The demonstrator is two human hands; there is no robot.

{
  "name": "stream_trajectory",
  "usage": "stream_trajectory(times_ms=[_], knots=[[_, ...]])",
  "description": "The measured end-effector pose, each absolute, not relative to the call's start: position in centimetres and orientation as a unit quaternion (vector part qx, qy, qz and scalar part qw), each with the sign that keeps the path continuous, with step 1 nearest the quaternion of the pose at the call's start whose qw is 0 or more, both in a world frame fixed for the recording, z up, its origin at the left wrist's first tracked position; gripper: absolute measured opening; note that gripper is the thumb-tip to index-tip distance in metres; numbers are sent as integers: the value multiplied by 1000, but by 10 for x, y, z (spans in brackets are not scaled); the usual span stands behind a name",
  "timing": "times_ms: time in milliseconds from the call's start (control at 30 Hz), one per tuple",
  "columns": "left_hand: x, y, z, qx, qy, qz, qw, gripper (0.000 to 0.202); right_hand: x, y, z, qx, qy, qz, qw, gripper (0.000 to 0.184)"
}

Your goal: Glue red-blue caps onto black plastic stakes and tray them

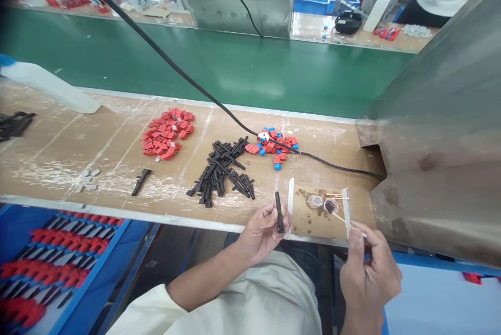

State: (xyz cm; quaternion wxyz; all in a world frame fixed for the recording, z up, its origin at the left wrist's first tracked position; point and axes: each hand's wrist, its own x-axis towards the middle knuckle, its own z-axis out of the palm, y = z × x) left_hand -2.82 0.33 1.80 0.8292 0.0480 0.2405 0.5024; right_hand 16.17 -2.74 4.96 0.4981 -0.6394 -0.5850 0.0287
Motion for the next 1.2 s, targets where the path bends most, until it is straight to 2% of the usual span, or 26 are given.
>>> stream_trajectory(times_ms=[100,300,367,467,567,633,767,867,933,1133,1200], knots=[[-30,3,15,38,243,501,830,49,176,-14,46,-657,-633,-53,405,24],[-32,4,7,41,248,489,835,45,183,-2,24,-640,-703,-109,290,33],[-34,3,4,40,254,488,834,45,184,-4,23,-653,-694,-119,279,39],[-43,2,-1,40,256,502,825,44,182,-8,34,-684,-641,-124,325,50],[-61,2,-5,45,234,532,813,43,167,-5,48,-665,-640,-76,378,41],[-74,4,-5,51,228,557,797,41,147,4,50,-604,-707,-22,367,31],[-90,11,-5,74,227,606,759,39,91,45,37,-535,-806,7,254,31],[-92,16,-10,89,209,606,762,39,57,84,25,-602,-779,36,171,29],[-92,18,-15,96,194,594,774,39,43,104,21,-657,-736,59,152,22],[-93,18,-20,80,161,580,795,37,36,121,18,-701,-679,106,191,11],[-94,19,-19,76,153,581,796,37,41,116,16,-706,-662,142,209,13]])
